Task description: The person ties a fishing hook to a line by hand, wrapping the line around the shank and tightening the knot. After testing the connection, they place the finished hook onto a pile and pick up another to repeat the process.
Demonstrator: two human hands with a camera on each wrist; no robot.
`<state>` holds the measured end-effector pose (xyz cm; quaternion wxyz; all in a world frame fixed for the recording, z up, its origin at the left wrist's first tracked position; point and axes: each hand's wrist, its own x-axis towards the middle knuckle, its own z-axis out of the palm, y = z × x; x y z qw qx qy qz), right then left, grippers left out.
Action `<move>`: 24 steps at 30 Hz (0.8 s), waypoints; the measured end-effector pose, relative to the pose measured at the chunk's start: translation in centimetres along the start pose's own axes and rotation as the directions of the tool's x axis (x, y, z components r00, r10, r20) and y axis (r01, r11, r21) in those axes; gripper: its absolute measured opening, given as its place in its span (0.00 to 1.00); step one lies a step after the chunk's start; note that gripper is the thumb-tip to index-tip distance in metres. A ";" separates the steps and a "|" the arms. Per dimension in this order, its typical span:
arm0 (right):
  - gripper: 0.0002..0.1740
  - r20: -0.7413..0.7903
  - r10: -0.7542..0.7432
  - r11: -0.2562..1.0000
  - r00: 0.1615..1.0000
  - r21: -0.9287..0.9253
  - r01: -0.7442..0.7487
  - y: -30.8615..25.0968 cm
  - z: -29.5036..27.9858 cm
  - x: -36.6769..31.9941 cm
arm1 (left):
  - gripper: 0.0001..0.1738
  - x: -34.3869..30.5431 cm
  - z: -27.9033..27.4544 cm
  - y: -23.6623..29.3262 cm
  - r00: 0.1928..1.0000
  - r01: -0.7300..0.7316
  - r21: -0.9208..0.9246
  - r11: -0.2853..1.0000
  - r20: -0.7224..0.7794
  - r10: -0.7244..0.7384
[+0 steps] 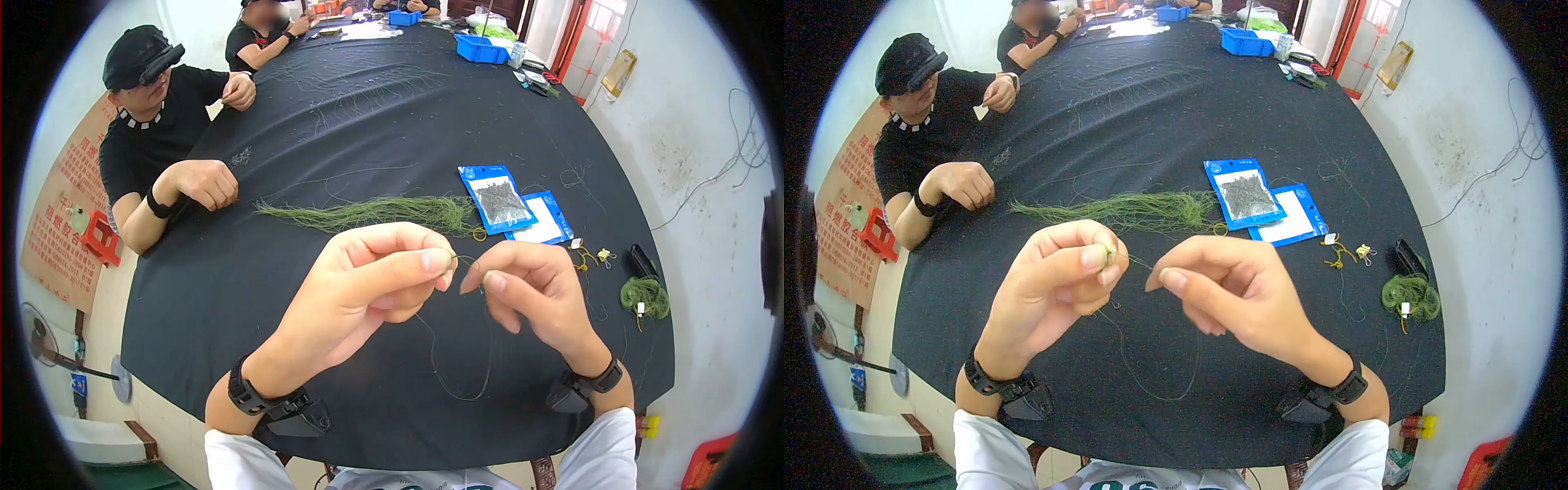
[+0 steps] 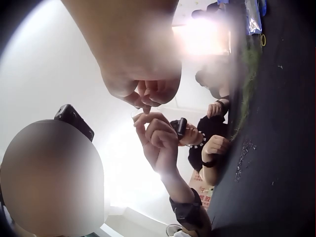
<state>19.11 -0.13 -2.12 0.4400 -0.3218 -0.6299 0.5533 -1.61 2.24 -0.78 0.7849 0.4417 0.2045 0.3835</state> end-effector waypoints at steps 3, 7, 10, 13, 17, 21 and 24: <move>0.12 0.037 0.164 0.986 0.986 -0.011 -0.163 -0.6 0.8 -0.1 | 0.08 0.3 -0.5 -0.3 0.999 0.027 -0.082 0.996 0.046 -0.023; 0.12 0.145 0.238 0.970 0.960 0.018 -0.244 0.2 1.2 0.5 | 0.07 0.4 -0.5 -0.4 0.999 0.009 -0.078 0.997 0.045 -0.006; 0.10 0.051 0.182 0.982 0.982 0.047 -0.185 0.7 1.2 0.3 | 0.08 0.1 0.1 -0.3 0.997 -0.045 0.040 0.998 -0.065 0.048; 0.08 -0.041 0.108 0.994 0.993 0.007 -0.108 0.2 1.2 0.2 | 0.07 -0.1 0.4 -0.3 0.980 -0.131 0.171 0.976 -0.128 0.154; 0.09 -0.097 0.046 0.988 0.994 -0.143 -0.060 0.1 0.5 -0.1 | 0.06 -0.3 0.7 -0.4 0.947 -0.221 0.313 0.924 -0.157 0.280; 0.17 -0.233 -0.141 0.891 0.962 -0.454 0.021 -1.0 1.0 0.0 | 0.07 -0.3 1.0 -0.7 0.911 -0.308 0.382 0.872 -0.147 0.386; 0.13 -0.211 -0.123 0.901 0.970 -0.433 0.020 -1.8 0.6 -0.2 | 0.06 -0.4 1.2 -0.9 0.897 -0.330 0.408 0.851 -0.145 0.418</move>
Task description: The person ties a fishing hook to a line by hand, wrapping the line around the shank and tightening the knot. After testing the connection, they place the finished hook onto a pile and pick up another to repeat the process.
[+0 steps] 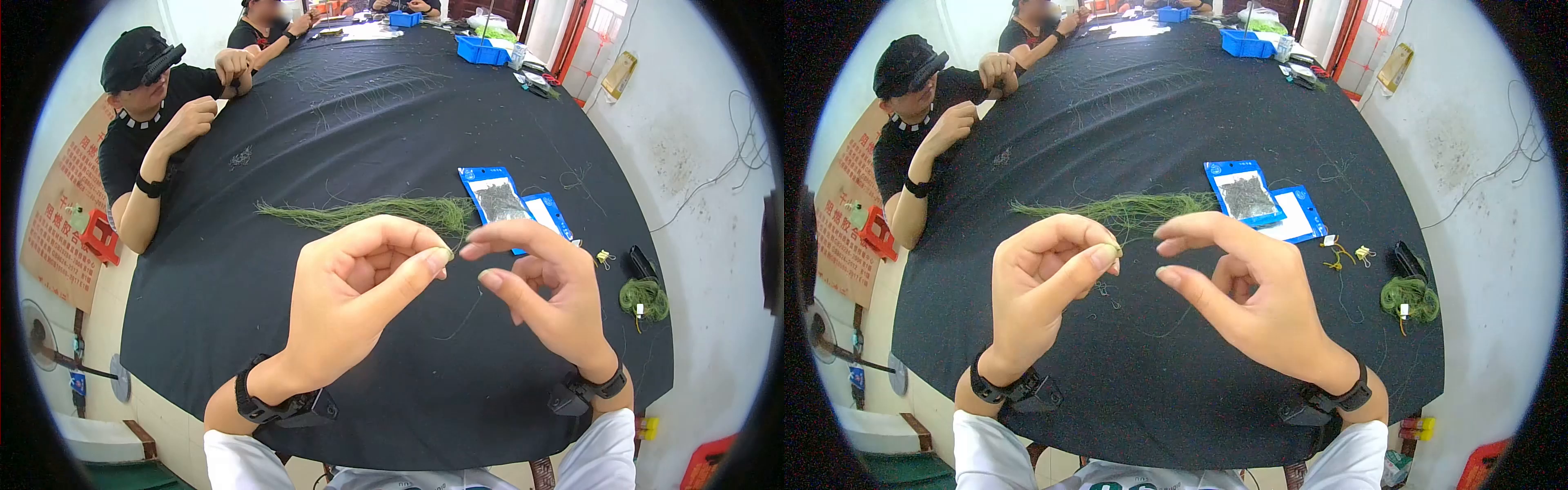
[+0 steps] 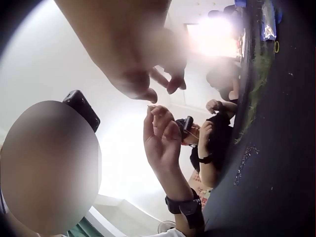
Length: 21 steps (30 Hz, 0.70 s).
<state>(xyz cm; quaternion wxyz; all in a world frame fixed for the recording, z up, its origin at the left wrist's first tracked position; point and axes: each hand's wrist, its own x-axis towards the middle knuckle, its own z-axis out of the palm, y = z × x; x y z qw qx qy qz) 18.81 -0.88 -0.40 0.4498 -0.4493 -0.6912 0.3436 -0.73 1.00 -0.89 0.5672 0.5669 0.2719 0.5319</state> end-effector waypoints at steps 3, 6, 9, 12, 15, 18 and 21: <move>0.09 0.067 0.070 0.982 0.995 0.173 -0.081 -0.2 0.1 0.1 | 0.06 -0.1 0.0 -0.1 1.000 -0.017 0.019 1.000 0.000 0.017; 0.07 0.187 0.179 0.924 0.966 0.304 -0.230 -0.5 -0.1 0.4 | 0.06 -0.2 -0.3 0.1 0.999 -0.019 0.046 0.999 0.048 0.016; 0.06 0.230 0.238 0.895 0.944 0.326 -0.304 -0.4 -0.2 0.4 | 0.06 -0.2 -0.4 0.1 0.997 -0.033 0.053 0.998 0.071 0.029; 0.05 0.184 0.198 0.921 0.963 0.300 -0.247 -0.3 0.1 0.3 | 0.06 -0.2 -0.3 -0.3 0.997 -0.058 0.045 0.997 0.044 0.056; 0.05 0.086 0.100 0.971 0.991 0.210 -0.117 0.0 1.0 -0.1 | 0.05 -0.2 -0.1 -0.1 0.996 -0.087 0.140 0.986 0.019 0.085; 0.04 0.032 -0.036 0.998 0.999 0.054 0.035 0.3 1.2 -0.3 | 0.04 -0.2 -0.2 -0.1 0.991 -0.131 0.276 0.952 0.031 0.127; 0.06 0.010 -0.206 0.970 0.978 -0.128 0.206 0.0 1.5 -0.4 | 0.04 -0.2 -0.2 -0.1 0.976 -0.209 0.434 0.876 0.041 0.213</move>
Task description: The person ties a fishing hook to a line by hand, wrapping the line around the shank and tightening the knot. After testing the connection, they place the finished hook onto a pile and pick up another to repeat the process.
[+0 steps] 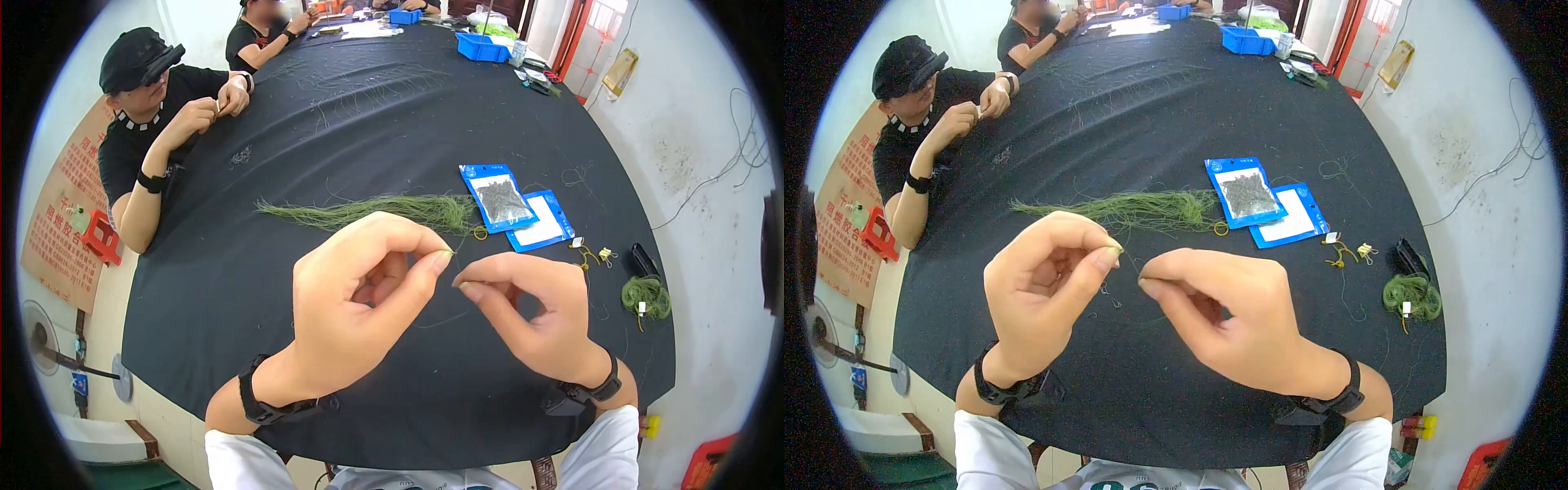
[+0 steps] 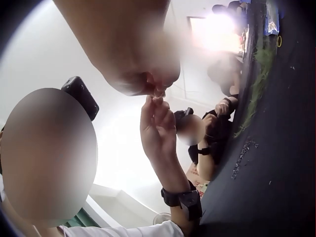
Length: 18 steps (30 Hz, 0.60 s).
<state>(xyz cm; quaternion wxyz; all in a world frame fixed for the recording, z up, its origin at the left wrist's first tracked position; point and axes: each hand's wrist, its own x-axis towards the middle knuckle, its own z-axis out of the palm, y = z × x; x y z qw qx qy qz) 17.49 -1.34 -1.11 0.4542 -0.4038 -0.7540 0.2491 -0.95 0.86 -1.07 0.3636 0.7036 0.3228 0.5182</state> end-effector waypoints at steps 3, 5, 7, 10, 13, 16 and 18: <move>0.08 -0.006 -0.163 0.976 0.987 -0.146 0.161 -0.2 0.1 0.0 | 0.05 0.0 0.1 0.1 0.995 -0.092 0.130 0.987 -0.012 0.094; 0.08 -0.007 -0.241 0.949 0.970 -0.212 0.234 -0.3 0.1 0.0 | 0.06 0.2 0.2 0.1 0.985 -0.164 0.186 0.969 -0.020 0.171; 0.08 -0.017 -0.297 0.923 0.955 -0.264 0.282 -0.4 0.3 0.0 | 0.08 0.4 0.4 -0.2 0.964 -0.248 0.234 0.940 -0.037 0.263; 0.10 0.035 -0.322 0.881 0.946 -0.356 0.313 -0.9 0.1 -0.1 | 0.08 0.5 0.3 -0.1 0.941 -0.321 0.315 0.893 -0.004 0.339; 0.09 0.051 -0.369 0.844 0.928 -0.400 0.358 -0.7 0.1 -0.1 | 0.08 0.6 0.4 -0.2 0.919 -0.379 0.330 0.865 0.023 0.394; 0.06 -0.004 -0.065 0.983 0.998 -0.173 0.063 -1.2 -0.6 -0.3 | 0.08 0.5 0.3 0.0 0.928 -0.361 0.308 0.880 0.029 0.370; 0.06 -0.048 0.159 0.983 0.986 0.100 -0.153 -1.1 -0.9 0.0 | 0.06 0.5 0.1 0.3 0.955 -0.297 0.262 0.918 0.062 0.291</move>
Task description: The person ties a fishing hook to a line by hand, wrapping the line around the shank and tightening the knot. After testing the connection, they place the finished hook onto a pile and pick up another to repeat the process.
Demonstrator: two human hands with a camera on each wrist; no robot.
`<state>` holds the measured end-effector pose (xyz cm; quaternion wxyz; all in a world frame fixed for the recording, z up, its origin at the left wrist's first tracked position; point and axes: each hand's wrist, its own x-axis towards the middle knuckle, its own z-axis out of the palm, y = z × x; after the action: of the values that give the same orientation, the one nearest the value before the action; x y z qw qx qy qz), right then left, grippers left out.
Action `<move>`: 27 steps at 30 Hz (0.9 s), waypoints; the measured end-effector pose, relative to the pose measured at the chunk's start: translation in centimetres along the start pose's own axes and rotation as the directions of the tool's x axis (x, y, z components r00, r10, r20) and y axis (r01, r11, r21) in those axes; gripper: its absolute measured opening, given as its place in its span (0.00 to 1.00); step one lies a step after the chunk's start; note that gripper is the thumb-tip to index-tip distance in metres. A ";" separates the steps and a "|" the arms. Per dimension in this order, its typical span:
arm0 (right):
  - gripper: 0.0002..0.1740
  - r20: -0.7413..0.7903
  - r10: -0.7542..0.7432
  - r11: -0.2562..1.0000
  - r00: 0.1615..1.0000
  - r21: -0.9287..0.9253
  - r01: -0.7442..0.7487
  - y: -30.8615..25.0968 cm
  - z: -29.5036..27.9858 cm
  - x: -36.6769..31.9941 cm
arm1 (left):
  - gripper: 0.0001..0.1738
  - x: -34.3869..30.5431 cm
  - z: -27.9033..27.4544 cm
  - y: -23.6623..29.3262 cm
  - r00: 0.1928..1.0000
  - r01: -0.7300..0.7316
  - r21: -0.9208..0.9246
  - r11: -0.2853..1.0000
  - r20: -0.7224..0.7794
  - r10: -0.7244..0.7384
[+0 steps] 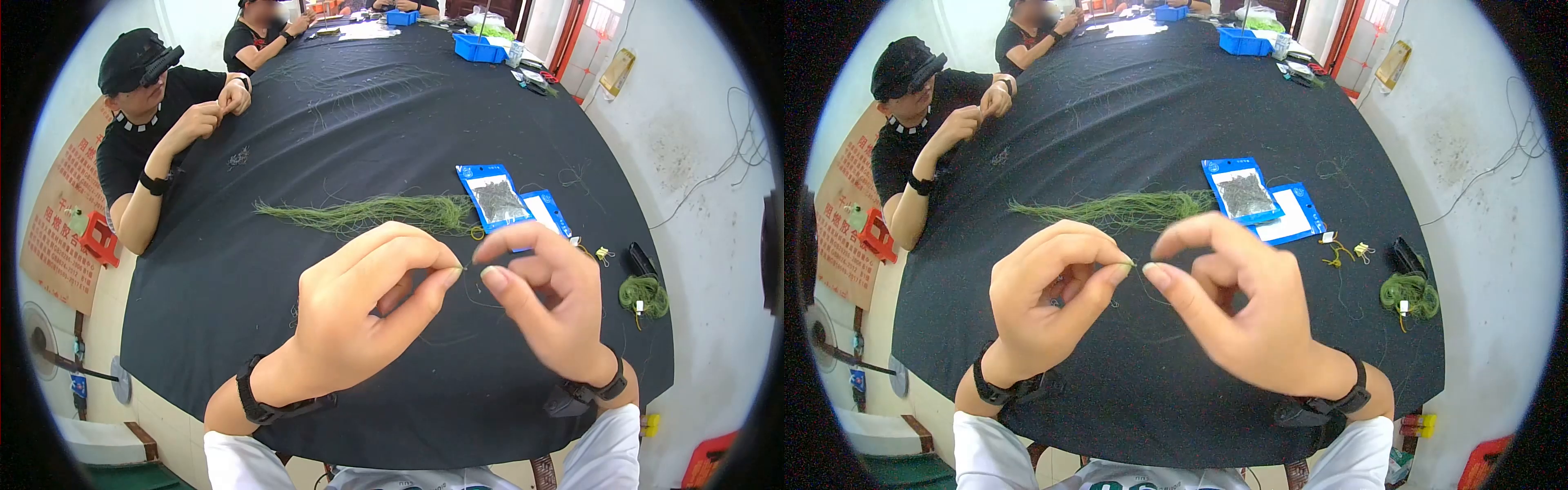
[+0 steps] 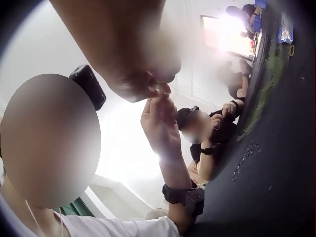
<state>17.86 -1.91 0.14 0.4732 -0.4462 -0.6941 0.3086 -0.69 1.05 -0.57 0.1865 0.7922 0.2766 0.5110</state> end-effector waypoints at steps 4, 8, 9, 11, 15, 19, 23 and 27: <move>0.05 0.109 0.095 0.944 0.990 0.307 -0.124 -0.3 -0.4 0.6 | 0.05 -0.1 -0.2 0.0 0.994 0.078 -0.083 0.993 0.088 -0.071; 0.05 0.070 0.031 0.957 0.997 0.287 -0.050 0.3 -0.2 0.6 | 0.05 -0.4 -0.3 -0.1 0.962 0.258 -0.211 0.943 0.151 -0.229; 0.04 0.067 0.032 0.958 0.997 0.284 -0.050 0.3 -0.2 0.6 | 0.05 -0.4 -0.3 -0.1 0.954 0.288 -0.232 0.929 0.160 -0.255; 0.04 0.061 0.035 0.959 0.998 0.279 -0.051 0.4 -0.2 0.5 | 0.05 -0.5 -0.3 -0.1 0.939 0.338 -0.284 0.897 0.174 -0.298; 0.04 0.019 0.000 0.974 1.000 0.225 -0.004 0.1 0.1 0.4 | 0.05 -0.5 -0.3 0.0 0.919 0.394 -0.380 0.837 0.191 -0.345; 0.03 -0.001 0.042 0.977 0.999 0.209 -0.041 0.1 0.3 0.1 | 0.04 -0.5 -0.2 -0.1 0.923 0.384 -0.383 0.840 0.140 -0.358; 0.04 0.074 -0.052 0.998 0.996 -0.031 0.054 0.7 0.6 -0.7 | 0.04 -0.5 -0.2 -0.2 0.936 0.345 -0.383 0.857 0.071 -0.346; 0.06 0.053 -0.230 0.961 0.972 -0.147 0.235 0.6 1.2 -0.7 | 0.05 -0.6 -0.1 -0.2 0.936 0.348 -0.351 0.870 0.069 -0.346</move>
<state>17.10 -2.33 -1.10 0.4582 -0.3908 -0.7716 0.2049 -1.05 0.84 -1.02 0.4165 0.6835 0.3163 0.5093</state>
